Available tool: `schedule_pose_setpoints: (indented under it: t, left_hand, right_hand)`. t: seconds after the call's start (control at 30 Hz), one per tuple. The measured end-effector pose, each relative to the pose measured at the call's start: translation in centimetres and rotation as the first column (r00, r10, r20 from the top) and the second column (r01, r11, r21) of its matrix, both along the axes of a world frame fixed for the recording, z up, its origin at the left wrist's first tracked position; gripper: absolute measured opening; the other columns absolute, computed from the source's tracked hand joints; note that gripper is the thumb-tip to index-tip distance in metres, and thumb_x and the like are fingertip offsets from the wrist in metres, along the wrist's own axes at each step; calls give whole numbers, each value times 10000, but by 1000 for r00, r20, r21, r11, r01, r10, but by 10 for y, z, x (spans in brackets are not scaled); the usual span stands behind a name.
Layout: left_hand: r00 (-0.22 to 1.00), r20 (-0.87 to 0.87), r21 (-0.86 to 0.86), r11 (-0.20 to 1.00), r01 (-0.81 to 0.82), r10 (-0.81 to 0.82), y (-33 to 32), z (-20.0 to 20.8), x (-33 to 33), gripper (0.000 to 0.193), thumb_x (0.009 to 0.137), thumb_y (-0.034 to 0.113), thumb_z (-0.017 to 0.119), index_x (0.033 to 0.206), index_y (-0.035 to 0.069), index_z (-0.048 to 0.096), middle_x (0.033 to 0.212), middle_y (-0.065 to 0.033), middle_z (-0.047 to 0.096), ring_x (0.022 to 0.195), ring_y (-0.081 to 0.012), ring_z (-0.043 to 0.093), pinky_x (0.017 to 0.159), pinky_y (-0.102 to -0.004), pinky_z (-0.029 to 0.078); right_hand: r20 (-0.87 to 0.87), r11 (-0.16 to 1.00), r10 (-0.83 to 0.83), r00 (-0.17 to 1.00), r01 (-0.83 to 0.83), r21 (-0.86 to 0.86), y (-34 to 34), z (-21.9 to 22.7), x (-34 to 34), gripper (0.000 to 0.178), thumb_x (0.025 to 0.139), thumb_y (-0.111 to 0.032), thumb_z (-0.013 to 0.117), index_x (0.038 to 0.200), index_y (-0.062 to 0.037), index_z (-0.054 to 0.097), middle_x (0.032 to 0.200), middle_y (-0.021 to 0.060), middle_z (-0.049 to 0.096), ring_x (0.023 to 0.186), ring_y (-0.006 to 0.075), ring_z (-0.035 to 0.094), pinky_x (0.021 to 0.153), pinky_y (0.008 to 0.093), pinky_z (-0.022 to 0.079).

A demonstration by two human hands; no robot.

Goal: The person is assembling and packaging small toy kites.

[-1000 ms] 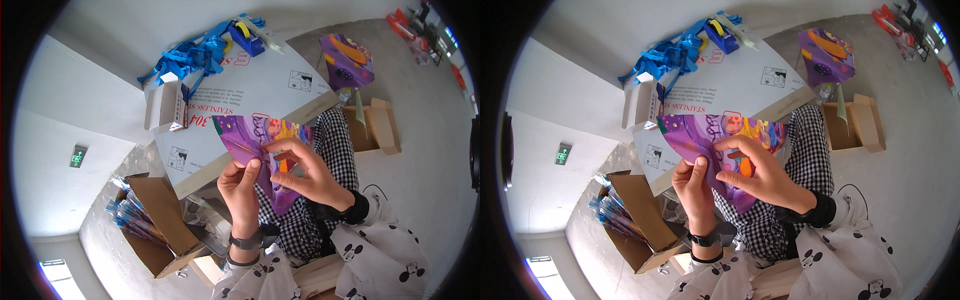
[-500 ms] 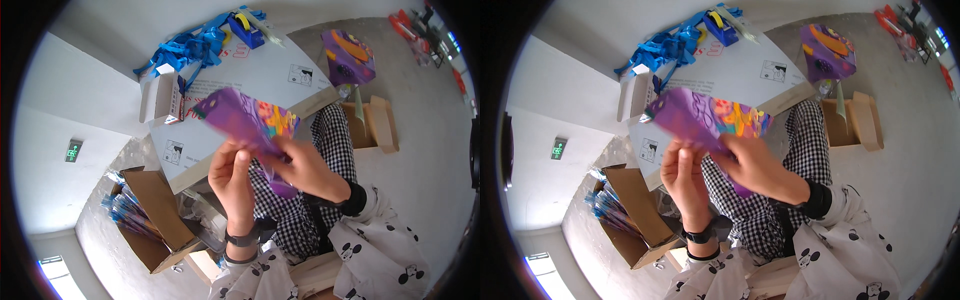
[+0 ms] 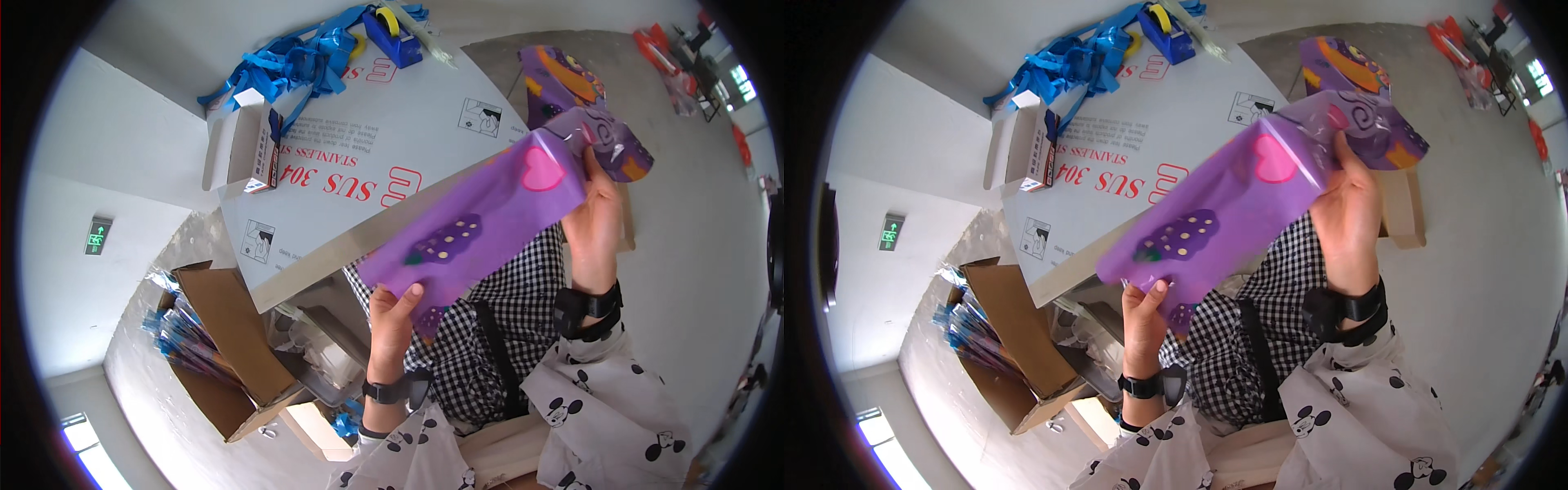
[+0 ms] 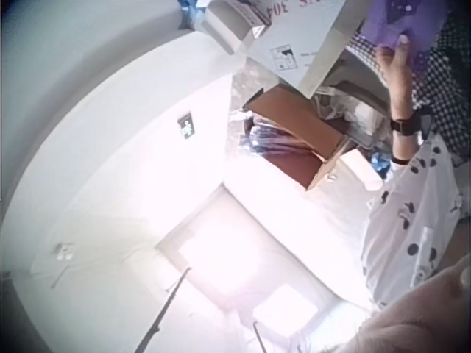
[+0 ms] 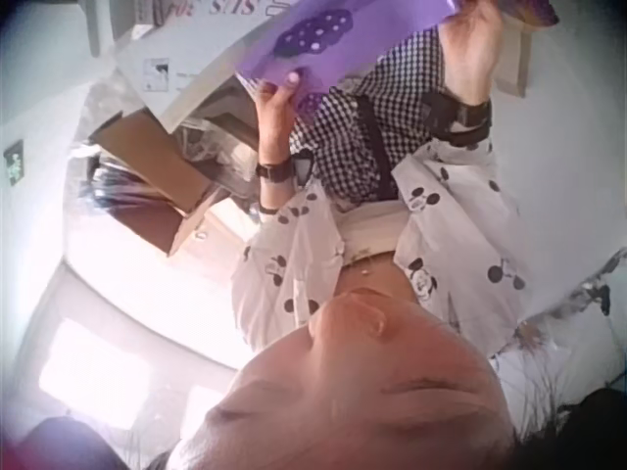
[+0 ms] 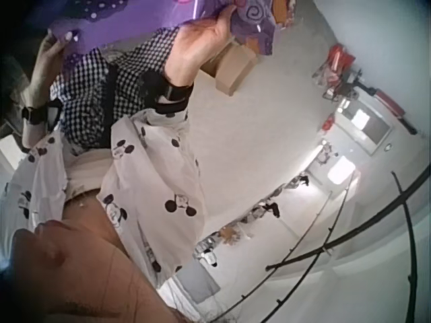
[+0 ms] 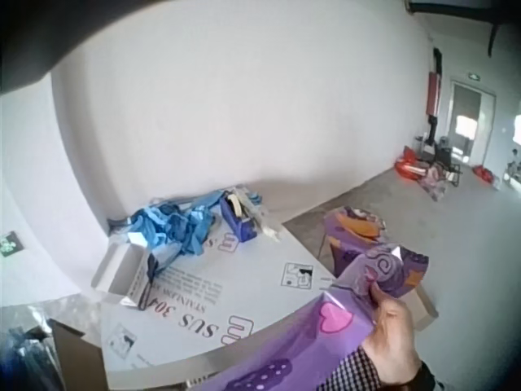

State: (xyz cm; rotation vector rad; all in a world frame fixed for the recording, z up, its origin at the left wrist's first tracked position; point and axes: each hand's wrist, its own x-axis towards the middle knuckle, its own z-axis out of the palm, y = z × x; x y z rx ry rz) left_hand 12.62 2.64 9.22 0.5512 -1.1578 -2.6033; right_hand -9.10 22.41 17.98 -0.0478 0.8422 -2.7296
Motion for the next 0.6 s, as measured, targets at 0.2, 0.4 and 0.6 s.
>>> schedule_pose_setpoints:
  t: [0.2, 0.4, 0.6]
  left_hand:
    - [984, 167, -110, 993, -39, 57, -10, 22, -2, 67, 926, 53, 635, 972, 8, 655, 895, -7, 684, 776, -56, 614, 714, -205, 495]
    - [988, -1, -56, 986, -154, 154, -24, 60, -3, 212, 883, -9, 655, 1095, -21, 646, 898, -44, 687, 749, -100, 643, 690, -208, 512]
    - [943, 327, -336, 941, 48, 69, -40, 16, -4, 111, 903, 42, 650, 990, -21, 677, 810, -7, 671, 668, -39, 576, 577, -182, 443]
  right_hand:
    - [-43, 999, -30, 999, 32, 42, 27, -7, -19, 310, 1018, -173, 466, 1283, -25, 529, 1249, 86, 612, 1153, 203, 577, 1009, 351, 439]
    - [-359, 981, 38, 932, -103, -163, 38, 27, -6, 353, 1029, -223, 417, 1317, -39, 505, 1303, 102, 581, 1221, 282, 528, 1070, 443, 376]
    - [-29, 967, 233, 972, -228, 115, 41, -54, -49, 303, 990, -179, 518, 1278, -94, 556, 1208, 50, 632, 1055, 205, 611, 922, 381, 468]
